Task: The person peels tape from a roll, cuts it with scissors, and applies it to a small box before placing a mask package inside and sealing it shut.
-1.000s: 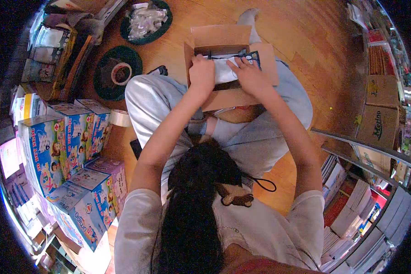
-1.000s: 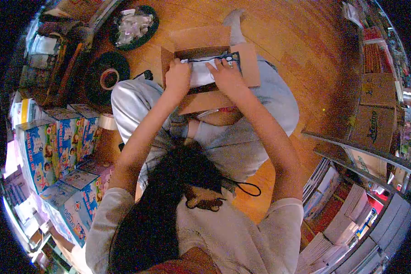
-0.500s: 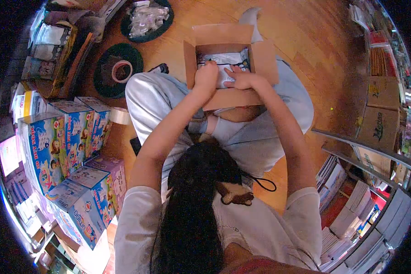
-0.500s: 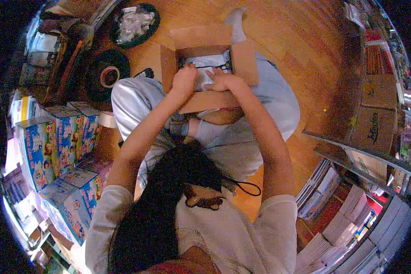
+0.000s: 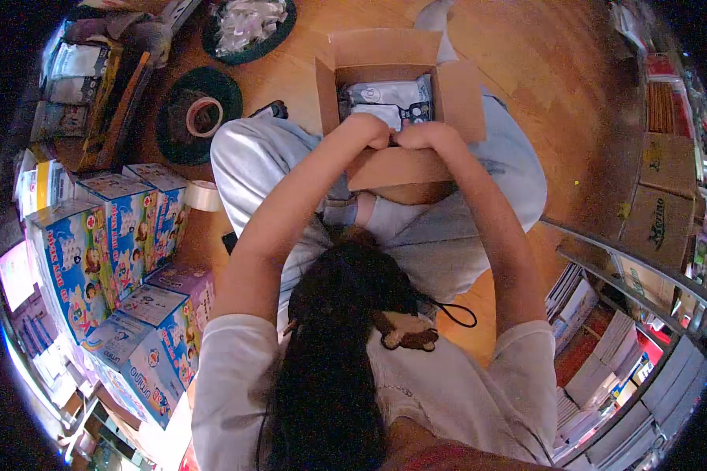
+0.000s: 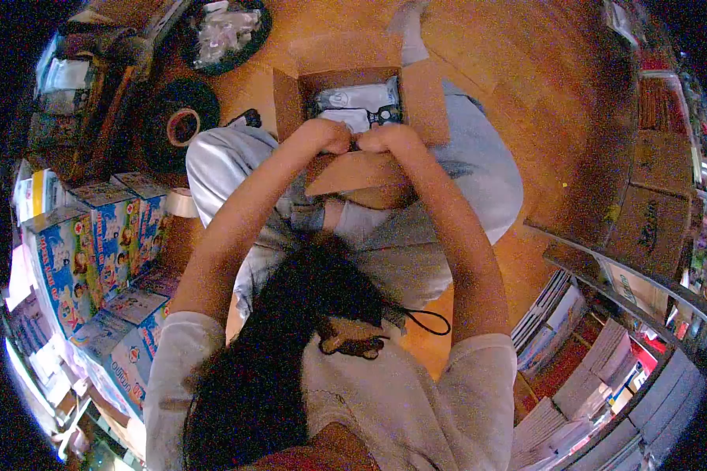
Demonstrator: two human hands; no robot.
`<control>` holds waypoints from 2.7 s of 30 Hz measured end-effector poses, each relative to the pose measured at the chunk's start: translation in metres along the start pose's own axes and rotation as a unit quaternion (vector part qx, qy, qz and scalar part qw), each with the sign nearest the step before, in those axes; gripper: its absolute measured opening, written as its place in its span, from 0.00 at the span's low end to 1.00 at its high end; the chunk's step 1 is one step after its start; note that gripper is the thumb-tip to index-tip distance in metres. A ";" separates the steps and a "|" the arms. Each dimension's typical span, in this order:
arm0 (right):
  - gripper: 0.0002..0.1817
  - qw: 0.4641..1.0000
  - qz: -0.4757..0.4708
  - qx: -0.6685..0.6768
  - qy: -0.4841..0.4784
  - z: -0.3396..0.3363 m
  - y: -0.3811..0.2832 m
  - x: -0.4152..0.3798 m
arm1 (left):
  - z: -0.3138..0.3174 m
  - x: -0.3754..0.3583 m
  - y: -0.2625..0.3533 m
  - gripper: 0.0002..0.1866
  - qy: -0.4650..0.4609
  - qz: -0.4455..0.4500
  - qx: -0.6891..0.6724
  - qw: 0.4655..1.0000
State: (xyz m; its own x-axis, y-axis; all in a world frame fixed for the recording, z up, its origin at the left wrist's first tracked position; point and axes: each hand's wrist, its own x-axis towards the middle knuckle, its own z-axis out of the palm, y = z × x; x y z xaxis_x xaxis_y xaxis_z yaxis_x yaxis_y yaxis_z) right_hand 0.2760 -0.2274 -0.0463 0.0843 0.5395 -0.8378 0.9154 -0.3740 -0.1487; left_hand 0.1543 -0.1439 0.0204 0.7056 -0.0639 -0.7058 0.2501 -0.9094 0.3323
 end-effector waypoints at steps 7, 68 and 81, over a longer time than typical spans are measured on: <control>0.26 0.996 -0.051 -0.066 0.021 -0.043 -0.034 -0.051 | -0.004 -0.023 0.013 0.17 0.142 -0.140 0.059 0.978; 0.22 0.707 -0.158 0.259 0.639 -0.065 -0.005 -0.130 | 0.051 -0.070 0.004 0.29 0.626 -0.162 -0.357 0.675; 0.16 0.779 -0.132 -0.002 0.613 -0.073 -0.034 -0.121 | 0.057 -0.059 -0.001 0.34 0.620 -0.174 -0.412 0.644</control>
State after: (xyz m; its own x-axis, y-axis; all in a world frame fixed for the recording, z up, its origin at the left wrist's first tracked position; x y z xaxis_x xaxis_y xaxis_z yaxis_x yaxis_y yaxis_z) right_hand 0.2633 -0.2255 0.0987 0.2037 0.9133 0.3527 0.9655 -0.1276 -0.2272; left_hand 0.0748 -0.1627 0.0256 0.3697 0.9281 0.0456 0.4429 -0.2191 0.8694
